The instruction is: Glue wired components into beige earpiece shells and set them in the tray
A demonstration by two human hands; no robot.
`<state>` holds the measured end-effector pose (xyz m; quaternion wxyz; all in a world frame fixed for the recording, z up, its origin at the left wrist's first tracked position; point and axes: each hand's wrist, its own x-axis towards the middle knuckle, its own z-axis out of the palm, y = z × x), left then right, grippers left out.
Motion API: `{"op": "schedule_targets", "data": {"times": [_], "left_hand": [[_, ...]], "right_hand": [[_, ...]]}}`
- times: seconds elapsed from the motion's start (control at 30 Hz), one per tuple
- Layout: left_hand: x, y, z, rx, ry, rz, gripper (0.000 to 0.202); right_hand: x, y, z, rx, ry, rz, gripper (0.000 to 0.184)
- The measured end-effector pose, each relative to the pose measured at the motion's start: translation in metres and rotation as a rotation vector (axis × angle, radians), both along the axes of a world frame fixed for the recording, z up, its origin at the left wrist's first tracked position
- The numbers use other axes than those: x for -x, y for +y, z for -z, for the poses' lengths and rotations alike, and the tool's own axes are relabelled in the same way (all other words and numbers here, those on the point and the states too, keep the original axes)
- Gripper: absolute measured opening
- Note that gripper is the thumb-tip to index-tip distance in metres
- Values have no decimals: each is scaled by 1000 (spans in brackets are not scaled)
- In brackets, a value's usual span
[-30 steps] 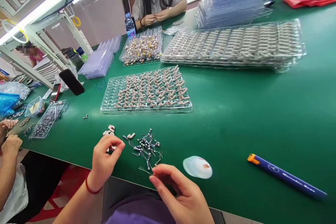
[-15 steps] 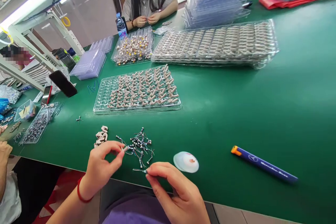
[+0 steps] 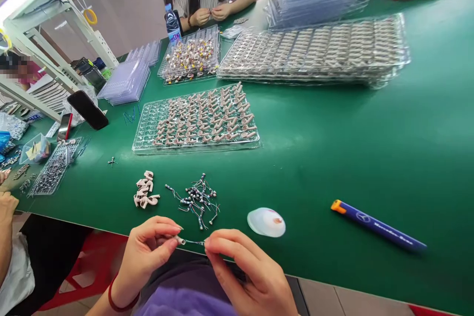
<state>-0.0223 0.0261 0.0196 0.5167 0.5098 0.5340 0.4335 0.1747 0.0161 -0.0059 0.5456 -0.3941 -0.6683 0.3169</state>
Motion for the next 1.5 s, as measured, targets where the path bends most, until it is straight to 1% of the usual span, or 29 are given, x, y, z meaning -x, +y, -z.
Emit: {"op": "schedule_targets", "data": {"times": [0.2,0.5,0.63,0.73,0.87,1.03,1.17,1.3,1.43,1.5], "left_hand": [[0,-1,0,115,-57,-11,12],[0,-2,0,125,-91,-1,10],[0,-1,-1,156,-93,13,11],[-1,0,-1,210,-115,16,14],[-4,-2,1,319,-196,-1,24],[-8,-5,4,340,-272,-33,30],[-8,-6,2,355,-255,-12,31],[-7,-8,1,386,-240,26,26],[-7,-7,5,432,-217,68,25],[-7,-6,8,458,-240,77,27]], "right_hand": [[1,-1,1,-13,-24,-20,22],[2,1,0,-20,-39,-35,22],[3,0,0,-19,-30,-50,24],[3,1,0,-5,-20,-74,23],[4,1,0,29,-10,-108,21],[4,1,1,61,7,-97,18],[4,1,3,79,10,-55,15],[4,-1,2,85,-5,-22,10],[5,-1,-1,87,-14,-5,8],[4,0,-3,80,-23,-35,8]]}}
